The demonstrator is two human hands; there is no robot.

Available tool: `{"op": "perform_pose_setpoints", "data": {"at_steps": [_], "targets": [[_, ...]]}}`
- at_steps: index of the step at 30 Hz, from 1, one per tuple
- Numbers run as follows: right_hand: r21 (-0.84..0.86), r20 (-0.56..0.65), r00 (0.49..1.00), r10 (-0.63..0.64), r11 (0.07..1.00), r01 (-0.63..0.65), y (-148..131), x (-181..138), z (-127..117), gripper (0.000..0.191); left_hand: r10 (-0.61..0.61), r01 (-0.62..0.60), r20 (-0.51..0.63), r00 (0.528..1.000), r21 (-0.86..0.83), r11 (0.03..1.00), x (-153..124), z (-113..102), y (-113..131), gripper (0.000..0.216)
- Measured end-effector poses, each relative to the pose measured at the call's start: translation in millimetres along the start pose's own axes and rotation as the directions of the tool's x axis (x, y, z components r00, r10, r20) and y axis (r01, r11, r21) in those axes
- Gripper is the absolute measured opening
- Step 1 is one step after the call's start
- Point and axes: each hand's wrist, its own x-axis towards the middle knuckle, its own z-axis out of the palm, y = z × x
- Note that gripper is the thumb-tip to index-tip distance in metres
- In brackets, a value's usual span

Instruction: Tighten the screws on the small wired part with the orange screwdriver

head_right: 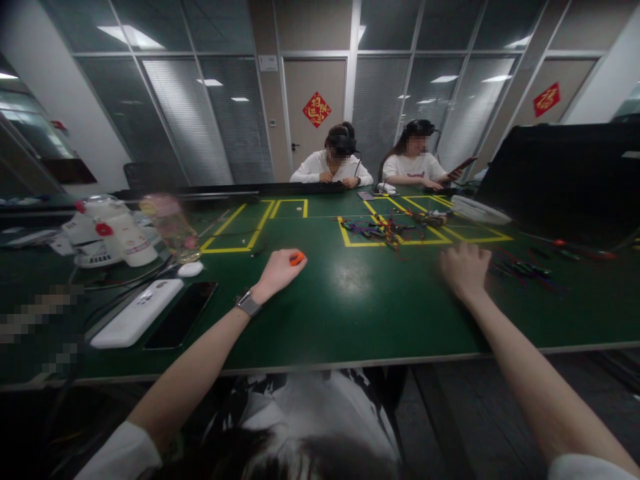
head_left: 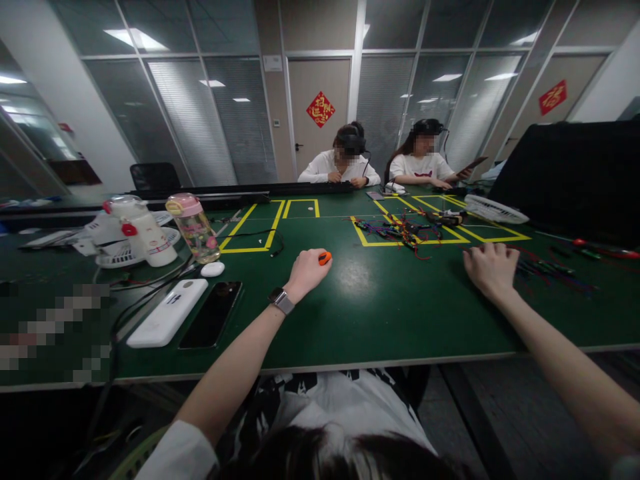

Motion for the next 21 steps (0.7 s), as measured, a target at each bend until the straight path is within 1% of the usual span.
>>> {"op": "perform_pose_setpoints", "data": {"at_steps": [1, 2, 3, 4, 5, 8, 10, 12, 17, 19, 21], "targets": [[0.057, 0.001, 0.996, -0.093, 0.994, 0.092, -8, 3, -2, 0.039, 0.005, -0.005, 0.002, 1.0, 0.001, 1.0, 0, 1, 0, 0.02], [0.116, 0.019, 0.99, -0.139, 0.984, 0.136, -16, 6, -3, 0.038, 0.01, -0.01, 0.002, 1.0, 0.001, 1.0, 0, 2, 0, 0.02], [0.179, 0.042, 0.986, -0.161, 0.972, 0.151, -25, 11, -3, 0.038, 0.012, -0.012, 0.001, 1.0, 0.003, 1.0, 0, 3, 0, 0.02], [0.235, 0.073, 0.99, -0.119, 0.967, 0.099, -34, 16, -3, 0.038, 0.014, -0.014, 0.001, 1.0, 0.004, 1.0, 0, 4, 0, 0.02], [0.284, 0.128, 0.99, -0.058, 0.958, 0.02, -44, 20, -2, 0.039, 0.014, -0.014, -0.001, 1.0, 0.006, 1.0, 0, 5, -1, 0.02], [0.392, 0.328, 0.944, 0.038, 0.903, -0.173, -68, 34, 5, 0.049, 0.014, -0.013, -0.006, 1.0, 0.025, 1.0, 1, 8, -3, 0.021], [0.42, 0.392, 0.917, 0.076, 0.872, -0.251, -80, 42, 11, 0.051, 0.015, -0.016, 0.003, 1.0, 0.03, 0.999, 1, 10, -4, 0.022], [0.452, 0.407, 0.906, 0.114, 0.837, -0.308, -88, 48, 16, 0.051, 0.02, -0.02, 0.013, 1.0, 0.029, 0.999, 1, 12, -6, 0.022], [0.518, 0.423, 0.886, 0.188, 0.753, -0.407, -98, 55, 22, 0.039, 0.047, -0.046, -0.005, 0.999, 0.058, 0.997, 1, 15, -7, 0.02], [0.552, 0.424, 0.887, 0.184, 0.724, -0.414, -96, 52, 20, 0.037, 0.048, -0.047, -0.004, 0.999, 0.064, 0.997, 1, 17, -8, 0.021], [0.587, 0.422, 0.894, 0.153, 0.705, -0.398, -91, 46, 17, 0.034, 0.049, -0.049, 0.002, 0.999, 0.058, 0.997, 1, 17, -9, 0.022]]}}
